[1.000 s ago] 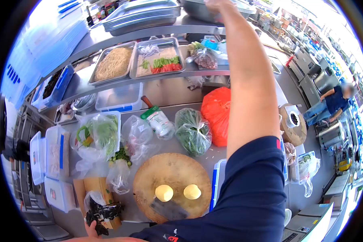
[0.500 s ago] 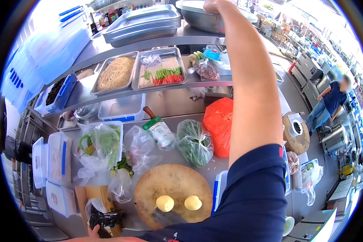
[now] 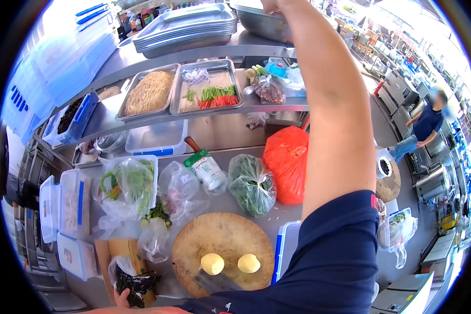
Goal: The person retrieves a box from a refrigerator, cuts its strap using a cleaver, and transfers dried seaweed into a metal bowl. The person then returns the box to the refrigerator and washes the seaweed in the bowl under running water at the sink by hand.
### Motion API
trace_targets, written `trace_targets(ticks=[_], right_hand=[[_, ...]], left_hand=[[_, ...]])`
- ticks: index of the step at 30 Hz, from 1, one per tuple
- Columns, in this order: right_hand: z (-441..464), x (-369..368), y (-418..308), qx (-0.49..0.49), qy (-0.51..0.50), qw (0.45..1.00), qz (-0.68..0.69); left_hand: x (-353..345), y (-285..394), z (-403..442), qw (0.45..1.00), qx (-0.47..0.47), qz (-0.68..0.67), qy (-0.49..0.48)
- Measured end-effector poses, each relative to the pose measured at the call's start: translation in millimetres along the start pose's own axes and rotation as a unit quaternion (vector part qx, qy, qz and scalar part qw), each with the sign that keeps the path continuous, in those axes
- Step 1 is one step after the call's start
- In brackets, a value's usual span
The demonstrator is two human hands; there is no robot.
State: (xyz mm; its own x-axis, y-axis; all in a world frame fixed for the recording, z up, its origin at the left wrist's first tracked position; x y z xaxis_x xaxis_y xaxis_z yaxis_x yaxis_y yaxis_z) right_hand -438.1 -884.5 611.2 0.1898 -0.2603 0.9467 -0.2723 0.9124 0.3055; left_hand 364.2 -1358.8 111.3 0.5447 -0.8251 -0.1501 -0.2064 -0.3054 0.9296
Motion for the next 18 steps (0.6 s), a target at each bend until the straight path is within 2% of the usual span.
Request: trace_targets(ticks=[1, 3, 5, 7, 9, 10, 11, 13, 18], right_hand=[[-7.4, 0.5, -5.0, -0.008, -0.040, 0.999, 0.000], [11.3, -6.2, -14.4, 0.028, -0.018, 0.996, -0.080], [31.1, -17.7, -16.3, 0.055, -0.009, 0.995, -0.084], [19.5, -13.9, -16.9, 0.036, 0.000, 0.998, -0.057], [25.5, -20.1, -16.1, 0.051, 0.043, 0.996, -0.051], [23.3, -24.0, -20.0, 0.049, 0.135, 0.980, -0.134], [31.2, -31.1, -19.1, 0.046, 0.138, 0.980, -0.134], [41.3, -31.0, -18.0, 0.016, 0.240, 0.965, -0.100], [29.8, -30.2, -25.2, 0.022, 0.230, 0.966, -0.114]], left_hand=[[0.6, 0.5, 1.6, 1.000, -0.003, 0.000, -0.009], [1.1, 2.2, 6.9, 0.999, -0.020, 0.002, -0.045], [2.8, 4.0, 11.8, 0.994, -0.041, 0.001, -0.096], [12.2, -5.6, 4.6, 0.999, 0.038, 0.021, 0.006], [10.2, -3.7, 8.0, 0.998, 0.048, 0.026, 0.019], [9.0, -4.4, 9.4, 0.998, 0.052, 0.026, 0.022], [7.9, -4.5, 10.9, 0.998, 0.054, 0.026, 0.023], [7.8, -4.2, 11.3, 0.998, 0.059, 0.029, 0.026], [7.2, -5.6, 9.9, 0.996, 0.069, 0.032, 0.036]])
Point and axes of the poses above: each hand's wrist, its own z-axis towards the middle knuckle, its own x-axis out of the back of the hand, y = z × x, the point moved 6 cm from there along z, towards the middle knuckle, and after that the axes turned 15 degrees about -y, right-handed, at the moved point
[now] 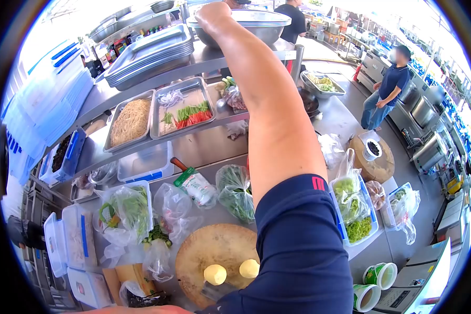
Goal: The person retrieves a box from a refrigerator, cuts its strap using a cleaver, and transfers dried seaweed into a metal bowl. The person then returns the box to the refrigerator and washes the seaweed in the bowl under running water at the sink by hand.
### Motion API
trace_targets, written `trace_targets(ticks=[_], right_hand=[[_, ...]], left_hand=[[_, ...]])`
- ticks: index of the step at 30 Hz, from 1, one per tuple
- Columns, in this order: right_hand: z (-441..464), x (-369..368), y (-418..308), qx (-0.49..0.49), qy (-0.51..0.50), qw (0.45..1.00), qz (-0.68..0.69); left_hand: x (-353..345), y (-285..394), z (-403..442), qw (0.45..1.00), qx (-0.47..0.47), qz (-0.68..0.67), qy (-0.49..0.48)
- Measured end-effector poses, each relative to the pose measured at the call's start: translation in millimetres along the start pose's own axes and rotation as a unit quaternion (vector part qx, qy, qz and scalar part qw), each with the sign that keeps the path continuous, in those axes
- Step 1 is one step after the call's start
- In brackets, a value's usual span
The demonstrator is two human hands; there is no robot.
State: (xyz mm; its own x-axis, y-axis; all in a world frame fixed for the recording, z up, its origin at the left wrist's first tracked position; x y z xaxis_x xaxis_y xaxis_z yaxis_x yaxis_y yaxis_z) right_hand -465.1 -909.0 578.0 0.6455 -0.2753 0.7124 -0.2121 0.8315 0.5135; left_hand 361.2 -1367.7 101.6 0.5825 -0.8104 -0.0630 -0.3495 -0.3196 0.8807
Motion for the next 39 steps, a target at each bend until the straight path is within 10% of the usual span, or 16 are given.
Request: trace_targets(ticks=[10, 15, 21, 22, 29, 34, 39], right_hand=[[-19.5, 41.7, 79.4, -0.231, 0.046, 0.959, 0.155], [-72.6, 81.4, 131.2, -0.329, 0.241, 0.896, 0.175], [-195.8, 183.6, 140.4, -0.142, 0.468, 0.833, 0.259], [-213.5, 168.8, 156.8, -0.258, 0.367, 0.860, 0.243], [-396.1, 282.0, -74.0, 0.137, 0.419, 0.847, 0.298], [-467.1, 305.3, -184.4, 0.122, 0.330, 0.858, 0.375], [-499.2, 346.1, -257.5, 0.147, 0.269, 0.851, 0.426]], left_hand=[[6.7, -10.3, -9.5, 1.000, 0.009, -0.017, 0.020], [12.7, -14.8, -20.3, 0.999, -0.011, -0.037, 0.023], [-16.4, 44.9, -22.8, 0.989, -0.108, -0.095, 0.024], [-9.1, 57.1, -18.2, 0.989, -0.116, -0.094, -0.007], [-94.1, 281.8, -55.4, 0.930, -0.336, 0.022, -0.145], [-196.5, 367.5, -84.6, 0.847, -0.418, 0.106, -0.311], [-240.8, 341.4, -81.0, 0.661, -0.331, 0.539, -0.405]])
Point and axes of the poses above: each hand's wrist, its own z-axis towards the middle knuckle, its own x-axis out of the back of the hand, y = z × x, the point moved 6 cm from there along z, towards the middle knuckle, and after that the axes turned 15 degrees about -y, right-handed, at the moved point
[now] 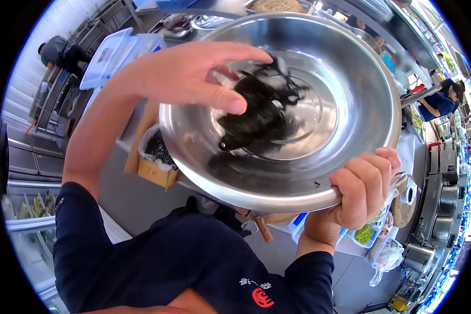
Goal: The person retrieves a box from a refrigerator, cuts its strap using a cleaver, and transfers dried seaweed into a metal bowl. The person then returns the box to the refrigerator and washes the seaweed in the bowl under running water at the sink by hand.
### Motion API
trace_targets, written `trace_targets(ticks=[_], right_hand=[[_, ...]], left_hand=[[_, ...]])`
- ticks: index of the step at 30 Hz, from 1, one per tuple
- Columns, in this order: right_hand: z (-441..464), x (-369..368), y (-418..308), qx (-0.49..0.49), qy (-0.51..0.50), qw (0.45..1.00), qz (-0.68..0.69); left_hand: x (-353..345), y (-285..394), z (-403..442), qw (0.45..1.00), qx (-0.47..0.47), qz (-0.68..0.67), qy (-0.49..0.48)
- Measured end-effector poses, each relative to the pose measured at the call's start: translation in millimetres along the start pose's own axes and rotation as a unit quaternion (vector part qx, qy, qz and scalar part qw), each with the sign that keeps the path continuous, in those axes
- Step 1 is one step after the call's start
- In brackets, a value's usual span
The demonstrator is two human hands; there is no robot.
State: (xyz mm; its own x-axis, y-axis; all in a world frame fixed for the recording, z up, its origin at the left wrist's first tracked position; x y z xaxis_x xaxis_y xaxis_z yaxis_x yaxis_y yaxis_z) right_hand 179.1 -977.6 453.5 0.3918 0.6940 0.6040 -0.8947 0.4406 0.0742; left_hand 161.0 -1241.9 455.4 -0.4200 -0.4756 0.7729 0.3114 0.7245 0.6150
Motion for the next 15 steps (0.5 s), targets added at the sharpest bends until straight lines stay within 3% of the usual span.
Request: trace_targets(ticks=[1, 4, 5, 7, 8, 9, 10, 11, 13, 15], right_hand=[[2.2, -4.9, -14.1, 0.007, 0.013, 1.000, 0.014], [7.7, -21.9, -52.9, 0.019, 0.036, 0.999, 0.029], [9.4, -26.1, -65.1, 0.024, 0.048, 0.998, 0.024], [7.6, -34.4, -87.4, 0.041, 0.062, 0.997, 0.010], [9.1, -39.3, -100.7, 0.058, 0.070, 0.996, 0.013], [11.2, -44.7, -113.7, 0.067, 0.074, 0.995, 0.010], [13.5, -51.8, -127.4, 0.080, 0.078, 0.994, 0.007], [15.6, -60.1, -140.2, 0.082, 0.076, 0.994, 0.009], [24.2, -78.2, -172.4, 0.082, 0.067, 0.994, 0.022], [37.3, -92.3, -204.3, 0.090, 0.041, 0.995, 0.025]], left_hand=[[2.8, -6.8, -9.6, 0.990, -0.043, 0.121, 0.064], [28.3, -43.9, -87.0, 0.973, 0.017, 0.058, 0.224], [27.4, -63.8, -115.2, 0.973, 0.024, 0.056, 0.222], [19.4, -115.2, -189.4, 0.901, 0.205, 0.163, 0.347], [4.7, -133.9, -213.8, 0.903, 0.212, 0.159, 0.339], [-25.1, -169.6, -229.8, 0.934, 0.234, -0.115, 0.245], [-61.1, -190.3, -243.0, 0.883, 0.237, -0.383, 0.135], [-78.4, -182.7, -248.1, 0.840, 0.190, -0.497, 0.104], [-106.6, -192.4, -246.2, 0.813, 0.156, -0.553, 0.098], [-131.3, -210.2, -258.9, 0.733, 0.109, -0.662, 0.111]])
Point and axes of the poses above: each hand's wrist, its own z-axis towards the middle knuckle, its own x-axis out of the back of the hand, y = z × x, the point moved 6 cm from there along z, towards the middle knuckle, and after that the axes turned 15 degrees about -y, right-handed, at the moved point
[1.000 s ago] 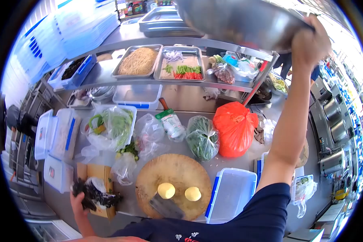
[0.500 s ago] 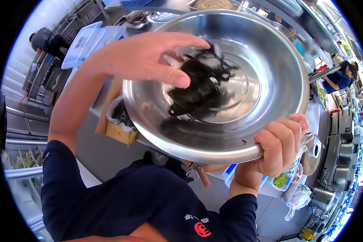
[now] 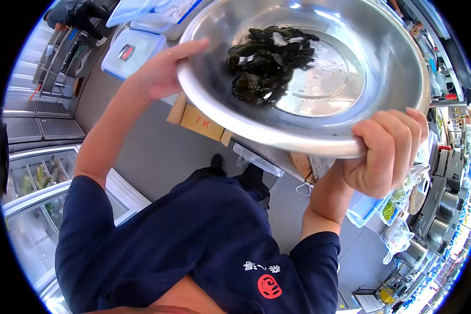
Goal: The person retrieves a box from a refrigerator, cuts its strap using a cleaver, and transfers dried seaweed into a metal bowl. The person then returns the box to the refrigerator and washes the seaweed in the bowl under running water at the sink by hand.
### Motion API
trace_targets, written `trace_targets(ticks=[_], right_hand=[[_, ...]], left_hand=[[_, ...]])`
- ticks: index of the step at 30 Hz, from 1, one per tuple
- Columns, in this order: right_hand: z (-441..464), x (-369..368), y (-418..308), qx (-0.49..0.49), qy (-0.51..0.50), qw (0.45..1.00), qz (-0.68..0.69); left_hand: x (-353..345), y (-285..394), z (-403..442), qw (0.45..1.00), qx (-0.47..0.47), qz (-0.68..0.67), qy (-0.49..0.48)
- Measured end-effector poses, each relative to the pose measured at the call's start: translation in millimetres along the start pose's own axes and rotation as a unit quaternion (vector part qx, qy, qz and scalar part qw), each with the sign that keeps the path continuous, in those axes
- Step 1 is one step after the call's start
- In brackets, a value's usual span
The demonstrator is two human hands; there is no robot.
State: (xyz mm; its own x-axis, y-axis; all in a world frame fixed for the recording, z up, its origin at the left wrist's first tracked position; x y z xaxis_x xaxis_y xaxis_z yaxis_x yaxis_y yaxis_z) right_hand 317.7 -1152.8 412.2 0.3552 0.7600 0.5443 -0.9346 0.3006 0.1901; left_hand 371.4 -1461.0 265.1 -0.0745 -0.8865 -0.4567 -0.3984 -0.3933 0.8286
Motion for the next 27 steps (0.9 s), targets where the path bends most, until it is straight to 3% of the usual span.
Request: trace_targets(ticks=[3, 4, 5, 6, 8, 9, 10, 11, 12, 13, 16, 18, 19, 21, 22, 24, 25, 27], right_hand=[[18.6, -27.5, -33.1, 0.008, -0.017, 1.000, 0.016], [17.2, -37.1, -35.8, 0.003, -0.030, 0.999, 0.017], [15.4, -46.2, -41.4, -0.026, 0.029, 0.999, -0.004], [12.9, -54.0, -39.7, -0.107, 0.125, 0.984, 0.063], [-20.7, -69.3, -30.8, -0.259, 0.177, 0.931, 0.187], [-58.9, -93.8, -16.8, -0.350, 0.073, 0.909, 0.212], [-81.6, -125.3, -25.1, -0.366, -0.078, 0.915, 0.154], [-131.3, -181.5, -26.2, -0.461, -0.199, 0.831, 0.240], [-154.6, -216.3, -53.4, -0.535, -0.315, 0.703, 0.346], [-210.6, -267.2, -64.1, -0.396, -0.317, 0.783, 0.360], [-265.9, -328.1, -96.0, -0.397, -0.298, 0.751, 0.436], [-291.1, -352.9, -106.8, -0.528, -0.371, 0.579, 0.498], [-282.5, -351.3, -104.0, -0.522, -0.373, 0.578, 0.504], [-261.3, -325.5, -90.7, -0.505, -0.520, 0.590, 0.356], [-255.1, -314.5, -87.2, -0.499, -0.522, 0.591, 0.360], [-227.8, -285.0, -72.0, -0.388, -0.452, 0.769, 0.232], [-219.5, -279.9, -64.5, -0.345, -0.408, 0.815, 0.225], [-187.8, -278.4, -58.2, -0.345, -0.459, 0.764, 0.294]], left_hand=[[26.0, -18.2, -36.7, 0.986, -0.063, -0.127, 0.085], [34.1, -18.7, -51.8, 0.986, -0.073, -0.145, 0.042], [42.1, -22.4, -69.6, 0.980, -0.098, -0.143, 0.101], [65.7, -29.7, -86.8, 0.979, -0.124, -0.131, 0.094], [98.2, -39.6, -129.5, 0.973, -0.133, -0.120, 0.149], [98.7, -36.7, -152.1, 0.962, -0.158, -0.094, 0.203], [111.0, -43.0, -175.0, 0.951, -0.193, -0.090, 0.224], [135.7, -56.6, -199.8, 0.939, -0.201, -0.080, 0.266], [129.0, -55.8, -218.9, 0.917, -0.211, -0.058, 0.333], [141.6, -67.2, -239.4, 0.906, -0.222, -0.065, 0.355], [160.3, -103.5, -293.1, 0.874, -0.223, -0.086, 0.424], [159.7, -129.6, -326.0, 0.845, -0.232, -0.096, 0.472], [158.2, -142.3, -341.4, 0.834, -0.239, -0.103, 0.487], [147.4, -169.3, -368.2, 0.815, -0.225, -0.133, 0.517], [140.8, -183.6, -380.2, 0.806, -0.228, -0.145, 0.526], [119.2, -198.9, -392.5, 0.783, -0.223, -0.162, 0.557], [106.9, -204.9, -396.3, 0.769, -0.214, -0.167, 0.579], [101.7, -233.0, -411.6, 0.764, -0.223, -0.172, 0.580]])
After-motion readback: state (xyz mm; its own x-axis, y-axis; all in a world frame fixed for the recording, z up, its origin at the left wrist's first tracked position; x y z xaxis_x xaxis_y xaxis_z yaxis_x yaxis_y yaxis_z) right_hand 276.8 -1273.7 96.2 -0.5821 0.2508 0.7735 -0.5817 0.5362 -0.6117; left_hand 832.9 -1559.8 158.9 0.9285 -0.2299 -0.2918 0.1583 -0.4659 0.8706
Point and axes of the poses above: each hand's wrist, its own z-axis towards the middle knuckle, its own x-axis out of the back of the hand, y = z × x, the point moved 6 cm from there along z, towards the middle knuckle, and after that the axes turned 15 degrees about -y, right-handed, at the moved point
